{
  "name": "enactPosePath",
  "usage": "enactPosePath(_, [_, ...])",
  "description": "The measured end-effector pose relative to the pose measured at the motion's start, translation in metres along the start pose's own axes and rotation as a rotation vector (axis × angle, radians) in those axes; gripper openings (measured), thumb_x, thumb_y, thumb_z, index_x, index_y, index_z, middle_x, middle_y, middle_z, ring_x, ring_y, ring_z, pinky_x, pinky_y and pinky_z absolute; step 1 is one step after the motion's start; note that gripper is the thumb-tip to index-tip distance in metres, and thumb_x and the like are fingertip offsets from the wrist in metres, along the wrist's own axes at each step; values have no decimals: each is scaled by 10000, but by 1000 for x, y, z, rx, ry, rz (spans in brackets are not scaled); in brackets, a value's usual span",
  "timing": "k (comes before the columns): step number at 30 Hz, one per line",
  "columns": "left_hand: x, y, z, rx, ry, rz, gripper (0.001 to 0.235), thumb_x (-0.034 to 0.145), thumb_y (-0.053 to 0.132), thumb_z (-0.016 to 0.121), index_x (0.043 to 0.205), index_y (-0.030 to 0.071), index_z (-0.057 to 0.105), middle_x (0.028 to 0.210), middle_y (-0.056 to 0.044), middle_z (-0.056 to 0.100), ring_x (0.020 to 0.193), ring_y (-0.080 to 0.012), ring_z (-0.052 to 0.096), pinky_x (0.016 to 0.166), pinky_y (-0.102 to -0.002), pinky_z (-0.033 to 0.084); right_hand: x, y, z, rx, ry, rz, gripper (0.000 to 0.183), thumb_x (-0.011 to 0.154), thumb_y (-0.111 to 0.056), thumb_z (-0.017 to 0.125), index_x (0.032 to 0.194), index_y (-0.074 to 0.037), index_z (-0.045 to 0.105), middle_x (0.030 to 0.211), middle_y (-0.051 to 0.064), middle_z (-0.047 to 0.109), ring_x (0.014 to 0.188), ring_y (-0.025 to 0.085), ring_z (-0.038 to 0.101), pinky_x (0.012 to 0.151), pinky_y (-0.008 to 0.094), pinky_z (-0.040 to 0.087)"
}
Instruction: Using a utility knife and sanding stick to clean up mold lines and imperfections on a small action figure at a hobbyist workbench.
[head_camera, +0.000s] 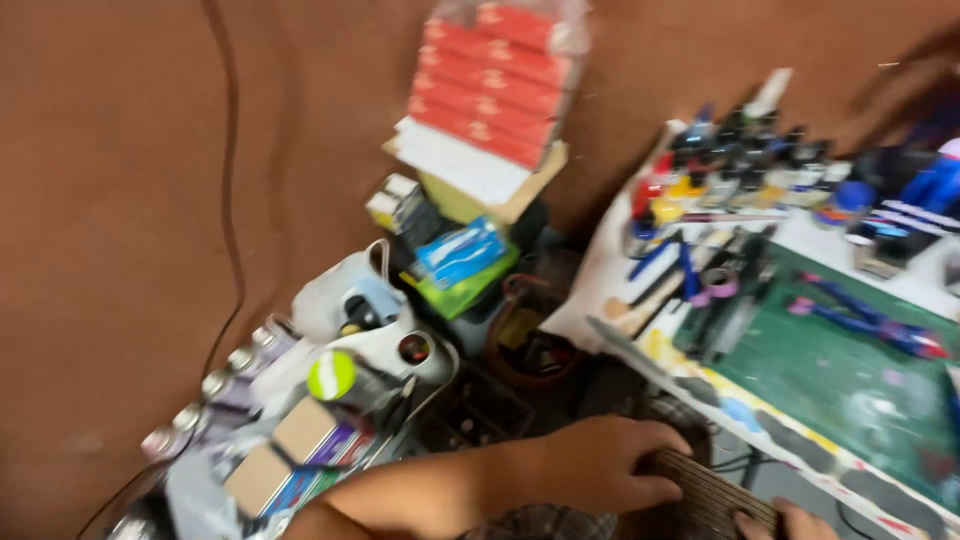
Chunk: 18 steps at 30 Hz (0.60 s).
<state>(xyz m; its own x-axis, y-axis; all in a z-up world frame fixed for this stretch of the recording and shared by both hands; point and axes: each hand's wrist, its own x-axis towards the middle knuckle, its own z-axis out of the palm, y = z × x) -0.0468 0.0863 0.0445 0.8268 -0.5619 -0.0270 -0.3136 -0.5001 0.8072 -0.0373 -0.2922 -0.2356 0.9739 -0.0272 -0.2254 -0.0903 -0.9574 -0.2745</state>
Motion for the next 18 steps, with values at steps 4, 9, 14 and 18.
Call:
enactPosePath(4, [-73, -61, -3, -290, 259, -226, 442, 870, 300, 639, 1293, 171, 640, 1199, -54, 720, 1093, -192, 673, 967, -330, 479, -59, -187, -88, -226, 341, -401, 443, 865, -531, 524, 1242, -369, 692, 1358, -23, 706, 1333, 184, 659, 1116, 404, 478])
enactPosePath(9, [-216, -160, -34, -257, 553, -352, 456, 911, 167, 689, 1360, 187, 614, 1382, -27, 654, 1248, -170, 605, 1091, -355, 440, -60, -231, -111, -13, 18, -864, 955, 734, -845, 583, 1538, -345, 459, 1664, -19, 361, 1583, 256, 247, 1140, 497, 331])
enactPosePath(14, [-411, -194, -93, -543, 1065, -757, 435, 898, 85, 678, 1331, 122, 689, 1245, -47, 720, 1148, -186, 614, 1021, -346, 476, -11, -195, -25, 53, -397, -725, 872, 815, -659, 687, 1541, -259, 419, 1625, -16, 408, 1510, 220, 368, 1190, 437, 324])
enactPosePath(18, [-501, -241, -53, -631, 1199, -985, 362, 944, 51, 638, 1300, 93, 685, 1119, -89, 671, 1018, -239, 605, 893, -369, 488, -23, -200, -23, 99, -154, -753, 660, 846, -640, 599, 1369, -239, 647, 1500, -22, 581, 1466, 221, 464, 1199, 475, 373])
